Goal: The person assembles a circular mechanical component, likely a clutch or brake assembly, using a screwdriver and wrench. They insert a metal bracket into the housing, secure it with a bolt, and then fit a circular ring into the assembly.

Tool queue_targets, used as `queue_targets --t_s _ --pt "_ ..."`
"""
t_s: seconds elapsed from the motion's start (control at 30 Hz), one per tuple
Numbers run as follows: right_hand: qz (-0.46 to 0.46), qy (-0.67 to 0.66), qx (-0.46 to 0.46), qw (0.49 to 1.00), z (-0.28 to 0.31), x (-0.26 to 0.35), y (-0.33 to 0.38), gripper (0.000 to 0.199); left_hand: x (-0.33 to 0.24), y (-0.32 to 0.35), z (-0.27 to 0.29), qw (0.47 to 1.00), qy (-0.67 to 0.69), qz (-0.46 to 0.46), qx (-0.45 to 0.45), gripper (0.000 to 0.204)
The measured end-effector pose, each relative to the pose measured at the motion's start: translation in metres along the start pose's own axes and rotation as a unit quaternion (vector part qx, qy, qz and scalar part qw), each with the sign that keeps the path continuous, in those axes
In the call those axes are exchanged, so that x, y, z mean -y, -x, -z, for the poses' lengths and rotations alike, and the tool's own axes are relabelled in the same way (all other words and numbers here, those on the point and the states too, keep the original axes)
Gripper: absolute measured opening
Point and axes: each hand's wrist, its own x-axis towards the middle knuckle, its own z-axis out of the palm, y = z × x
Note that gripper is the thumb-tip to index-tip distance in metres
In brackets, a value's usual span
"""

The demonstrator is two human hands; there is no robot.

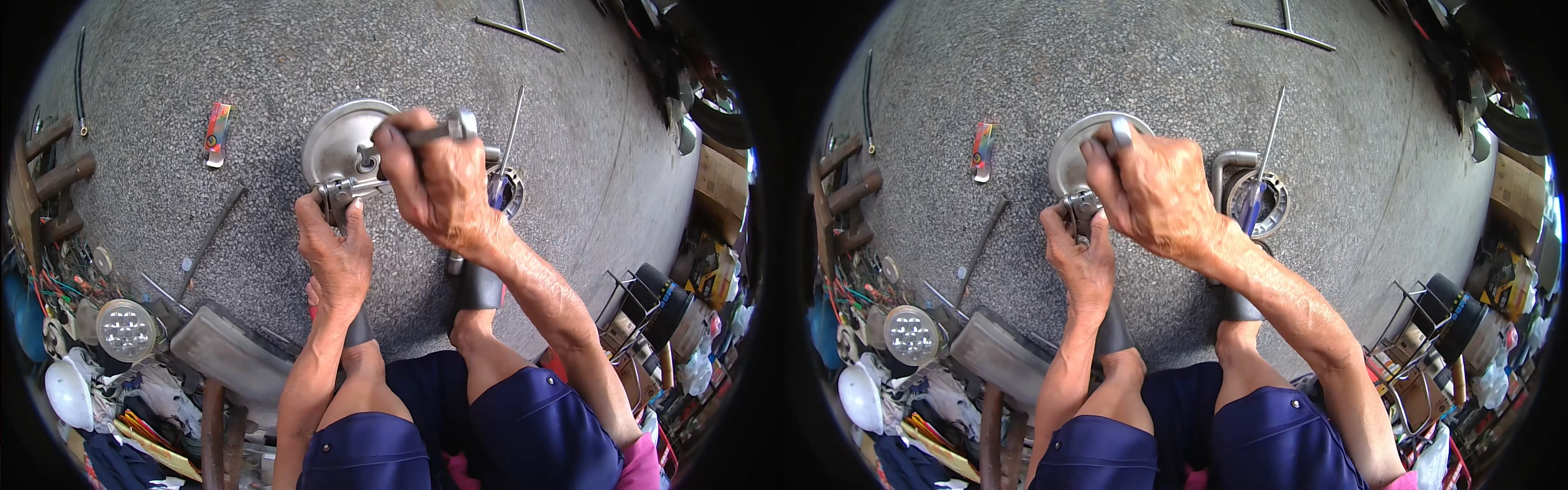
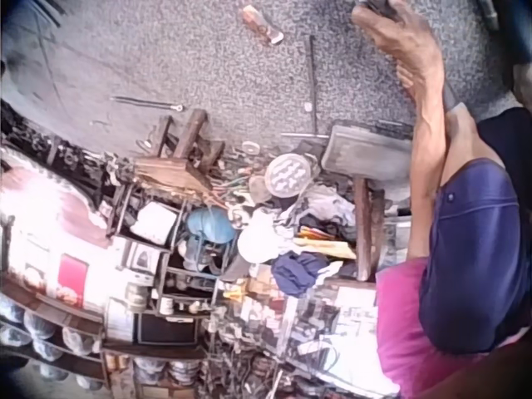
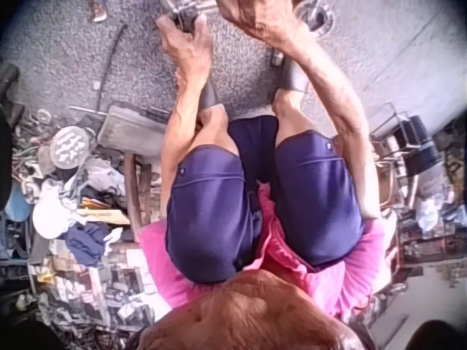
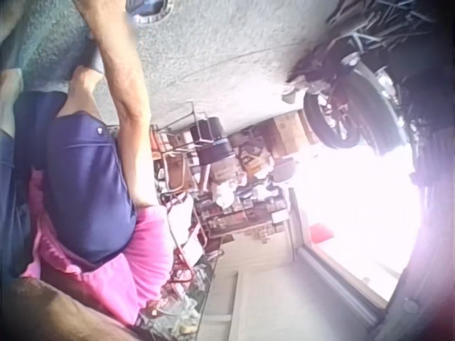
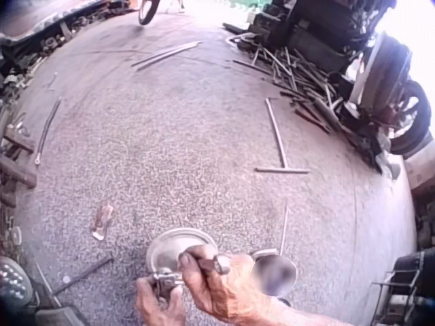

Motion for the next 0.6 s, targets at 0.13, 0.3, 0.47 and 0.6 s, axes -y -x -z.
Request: queue_targets --t_s 0.13,0.3,0.47,0.6 --pt "0.062 -0.026 0.006 0.998 -0.005 -0.003 0.041 0.025 -0.006 -0.003 -0.001 1.000 -0.014 0.013 0.010 0.028" --pt "0.071 -0.063 0.011 0.995 -0.012 -0.007 0.053 0.035 -0.001 -0.003 -0.002 1.000 0.011 0.014 -0.004 0.029" --pt "0.087 -0.034 0.037 0.995 -0.009 -0.011 0.063 0.031 -0.004 -0.003 -0.002 0.999 0.034 0.039 -0.006 0.029" --pt "0.097 -0.047 0.035 0.994 -0.014 -0.014 0.069 0.035 -0.001 -0.001 0.000 0.999 0.039 0.036 -0.004 0.028"
